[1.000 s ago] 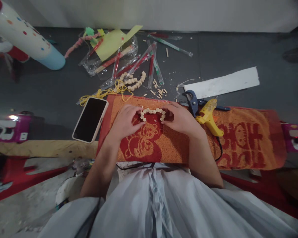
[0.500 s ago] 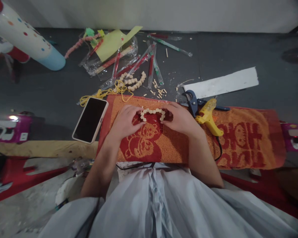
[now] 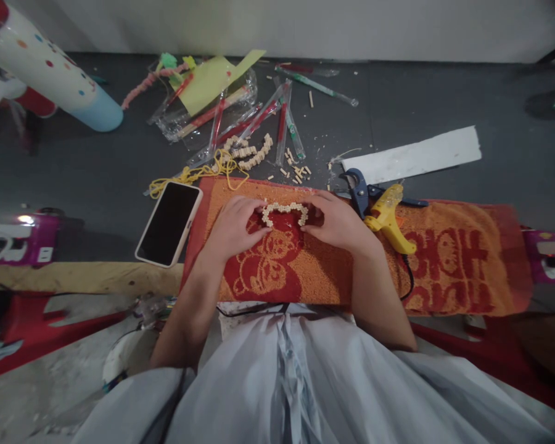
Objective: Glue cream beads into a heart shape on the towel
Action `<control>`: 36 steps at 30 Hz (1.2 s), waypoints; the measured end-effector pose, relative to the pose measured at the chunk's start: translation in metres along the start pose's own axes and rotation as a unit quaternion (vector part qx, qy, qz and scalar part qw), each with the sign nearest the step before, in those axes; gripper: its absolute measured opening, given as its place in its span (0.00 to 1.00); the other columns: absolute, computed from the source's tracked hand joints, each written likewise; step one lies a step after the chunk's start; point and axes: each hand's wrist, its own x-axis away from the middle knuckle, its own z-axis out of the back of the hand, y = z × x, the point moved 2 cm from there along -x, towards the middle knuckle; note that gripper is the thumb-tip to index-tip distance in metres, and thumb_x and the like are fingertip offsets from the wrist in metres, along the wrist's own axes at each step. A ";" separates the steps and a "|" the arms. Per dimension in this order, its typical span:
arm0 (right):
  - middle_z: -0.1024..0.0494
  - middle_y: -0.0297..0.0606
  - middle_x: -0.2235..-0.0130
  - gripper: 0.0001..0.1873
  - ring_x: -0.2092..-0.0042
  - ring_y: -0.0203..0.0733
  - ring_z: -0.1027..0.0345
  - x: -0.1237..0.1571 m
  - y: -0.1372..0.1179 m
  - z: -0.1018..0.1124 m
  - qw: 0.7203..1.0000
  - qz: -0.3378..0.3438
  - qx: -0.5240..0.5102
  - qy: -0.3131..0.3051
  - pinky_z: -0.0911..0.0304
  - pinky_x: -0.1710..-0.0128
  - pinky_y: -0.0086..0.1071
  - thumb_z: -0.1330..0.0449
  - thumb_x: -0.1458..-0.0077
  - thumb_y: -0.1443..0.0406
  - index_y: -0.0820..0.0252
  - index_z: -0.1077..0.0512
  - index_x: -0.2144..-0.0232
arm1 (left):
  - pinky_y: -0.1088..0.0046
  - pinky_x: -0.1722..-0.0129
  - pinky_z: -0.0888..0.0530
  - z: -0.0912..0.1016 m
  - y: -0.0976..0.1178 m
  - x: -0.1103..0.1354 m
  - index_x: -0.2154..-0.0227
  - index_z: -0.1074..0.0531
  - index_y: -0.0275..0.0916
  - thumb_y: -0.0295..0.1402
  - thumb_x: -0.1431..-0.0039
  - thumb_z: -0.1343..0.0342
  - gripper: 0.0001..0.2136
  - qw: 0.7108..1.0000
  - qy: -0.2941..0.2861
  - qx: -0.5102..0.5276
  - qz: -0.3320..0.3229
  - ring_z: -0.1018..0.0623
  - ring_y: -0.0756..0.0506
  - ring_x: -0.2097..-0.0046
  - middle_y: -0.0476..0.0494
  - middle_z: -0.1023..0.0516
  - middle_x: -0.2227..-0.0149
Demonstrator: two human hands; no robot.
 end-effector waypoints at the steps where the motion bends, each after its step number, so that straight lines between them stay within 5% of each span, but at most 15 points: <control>1: 0.25 0.50 0.50 0.24 0.50 0.55 0.30 0.000 0.000 0.000 1.000 0.000 0.001 -0.001 0.32 0.50 0.46 0.36 0.52 0.67 0.63 0.28 0.50 | 0.58 0.48 0.28 0.000 0.000 0.000 0.51 0.31 0.40 0.39 0.44 0.36 0.19 1.000 0.001 -0.001 -0.001 0.25 0.40 0.52 0.40 0.23 0.55; 28: 0.29 0.47 0.49 0.29 0.50 0.53 0.30 0.002 0.001 0.000 1.000 -0.016 -0.008 -0.007 0.33 0.49 0.44 0.35 0.52 0.67 0.59 0.30 0.46 | 0.58 0.48 0.28 0.001 -0.002 0.001 0.51 0.31 0.40 0.38 0.46 0.36 0.21 1.000 -0.003 0.001 -0.003 0.25 0.39 0.52 0.41 0.23 0.56; 36: 0.31 0.47 0.51 0.37 0.61 0.45 0.30 0.005 0.000 0.004 0.999 -0.005 -0.033 -0.010 0.31 0.57 0.40 0.43 0.53 0.73 0.60 0.37 0.39 | 0.59 0.49 0.29 0.004 -0.001 0.002 0.51 0.31 0.39 0.38 0.46 0.37 0.20 1.000 0.010 -0.001 -0.029 0.25 0.40 0.53 0.40 0.23 0.56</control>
